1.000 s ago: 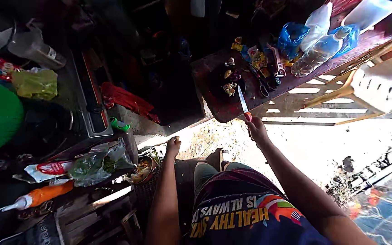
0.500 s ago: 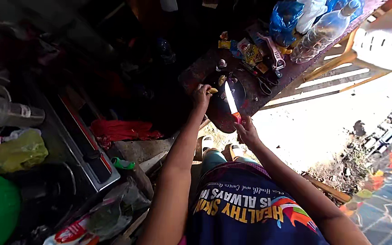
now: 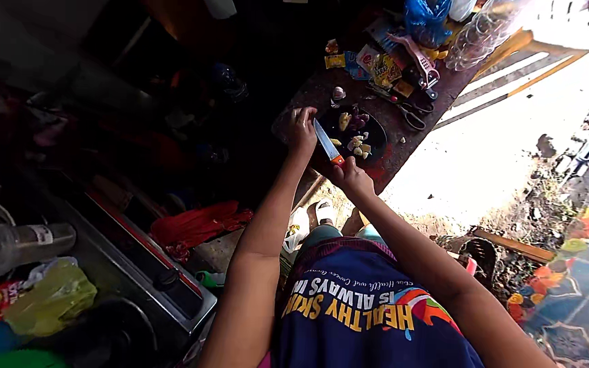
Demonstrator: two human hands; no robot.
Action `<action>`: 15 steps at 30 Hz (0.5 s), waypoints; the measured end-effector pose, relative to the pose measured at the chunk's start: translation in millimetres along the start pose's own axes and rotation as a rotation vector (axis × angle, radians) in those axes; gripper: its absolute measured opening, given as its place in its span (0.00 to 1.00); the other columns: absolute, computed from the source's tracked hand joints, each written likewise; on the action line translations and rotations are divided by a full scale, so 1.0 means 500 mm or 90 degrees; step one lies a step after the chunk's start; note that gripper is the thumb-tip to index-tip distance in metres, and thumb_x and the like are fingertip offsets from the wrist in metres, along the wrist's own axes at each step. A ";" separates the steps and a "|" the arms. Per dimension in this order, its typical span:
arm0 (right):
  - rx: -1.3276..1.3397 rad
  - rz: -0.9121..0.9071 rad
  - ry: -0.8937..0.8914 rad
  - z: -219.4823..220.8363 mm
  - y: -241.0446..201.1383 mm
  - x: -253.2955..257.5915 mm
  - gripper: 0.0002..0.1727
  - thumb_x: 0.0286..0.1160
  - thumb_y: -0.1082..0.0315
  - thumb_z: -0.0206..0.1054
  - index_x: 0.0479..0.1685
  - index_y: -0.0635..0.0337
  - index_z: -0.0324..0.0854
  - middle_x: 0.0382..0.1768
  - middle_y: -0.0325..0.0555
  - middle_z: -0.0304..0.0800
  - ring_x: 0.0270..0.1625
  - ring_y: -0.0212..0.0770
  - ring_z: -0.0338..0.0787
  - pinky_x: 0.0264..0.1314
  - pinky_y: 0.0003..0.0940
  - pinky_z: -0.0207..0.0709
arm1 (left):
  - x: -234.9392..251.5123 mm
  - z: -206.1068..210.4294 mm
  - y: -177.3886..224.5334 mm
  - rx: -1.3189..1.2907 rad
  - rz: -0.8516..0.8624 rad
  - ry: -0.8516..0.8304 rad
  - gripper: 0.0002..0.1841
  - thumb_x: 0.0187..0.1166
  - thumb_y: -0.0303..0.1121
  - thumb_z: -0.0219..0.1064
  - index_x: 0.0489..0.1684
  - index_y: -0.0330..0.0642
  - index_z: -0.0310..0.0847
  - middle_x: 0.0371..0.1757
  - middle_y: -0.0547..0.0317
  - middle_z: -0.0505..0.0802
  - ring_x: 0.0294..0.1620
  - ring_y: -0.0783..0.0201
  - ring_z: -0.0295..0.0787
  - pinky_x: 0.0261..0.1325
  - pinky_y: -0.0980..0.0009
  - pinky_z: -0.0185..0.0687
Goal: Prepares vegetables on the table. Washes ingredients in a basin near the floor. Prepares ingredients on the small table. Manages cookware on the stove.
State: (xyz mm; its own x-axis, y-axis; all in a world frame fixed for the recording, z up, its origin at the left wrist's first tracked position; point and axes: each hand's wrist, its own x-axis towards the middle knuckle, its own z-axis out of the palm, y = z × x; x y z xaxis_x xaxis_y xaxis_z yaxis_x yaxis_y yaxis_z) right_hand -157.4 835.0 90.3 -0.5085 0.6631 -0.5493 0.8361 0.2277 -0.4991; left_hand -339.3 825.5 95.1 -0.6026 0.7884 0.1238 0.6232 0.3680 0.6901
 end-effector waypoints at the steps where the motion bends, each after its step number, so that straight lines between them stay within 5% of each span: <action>1: -0.035 0.009 0.005 0.001 -0.006 -0.001 0.29 0.94 0.45 0.47 0.75 0.61 0.67 0.49 0.64 0.92 0.56 0.67 0.93 0.52 0.66 0.84 | 0.016 0.009 0.010 0.017 0.047 0.020 0.17 0.82 0.19 0.54 0.61 0.32 0.87 0.64 0.34 0.87 0.70 0.41 0.82 0.77 0.53 0.74; 4: -0.085 0.037 0.015 -0.008 -0.025 -0.001 0.29 0.94 0.45 0.45 0.75 0.61 0.68 0.50 0.65 0.92 0.57 0.66 0.93 0.53 0.65 0.84 | 0.058 0.050 0.041 0.055 0.166 0.037 0.16 0.81 0.21 0.56 0.58 0.37 0.89 0.63 0.37 0.88 0.70 0.40 0.83 0.76 0.51 0.75; 10: -0.116 0.060 0.007 -0.004 -0.026 0.002 0.28 0.95 0.46 0.46 0.75 0.62 0.69 0.50 0.64 0.91 0.56 0.66 0.94 0.52 0.64 0.84 | 0.068 0.126 0.018 0.193 0.172 -0.194 0.20 0.91 0.35 0.54 0.74 0.38 0.80 0.77 0.36 0.81 0.81 0.38 0.73 0.84 0.43 0.61; 15: -0.139 0.078 0.001 0.003 -0.029 0.000 0.26 0.95 0.48 0.47 0.74 0.59 0.69 0.48 0.64 0.92 0.52 0.67 0.94 0.48 0.64 0.85 | 0.046 0.145 -0.002 0.260 0.206 -0.156 0.21 0.92 0.41 0.51 0.73 0.40 0.80 0.75 0.40 0.83 0.80 0.41 0.75 0.84 0.44 0.60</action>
State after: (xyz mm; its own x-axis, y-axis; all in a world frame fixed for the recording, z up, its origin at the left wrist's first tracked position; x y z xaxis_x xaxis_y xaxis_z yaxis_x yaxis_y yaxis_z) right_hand -169.9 830.8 96.6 -0.4008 0.6960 -0.5958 0.9160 0.2940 -0.2729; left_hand -317.6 879.1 45.6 -0.2466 0.9657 0.0810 0.9279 0.2111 0.3072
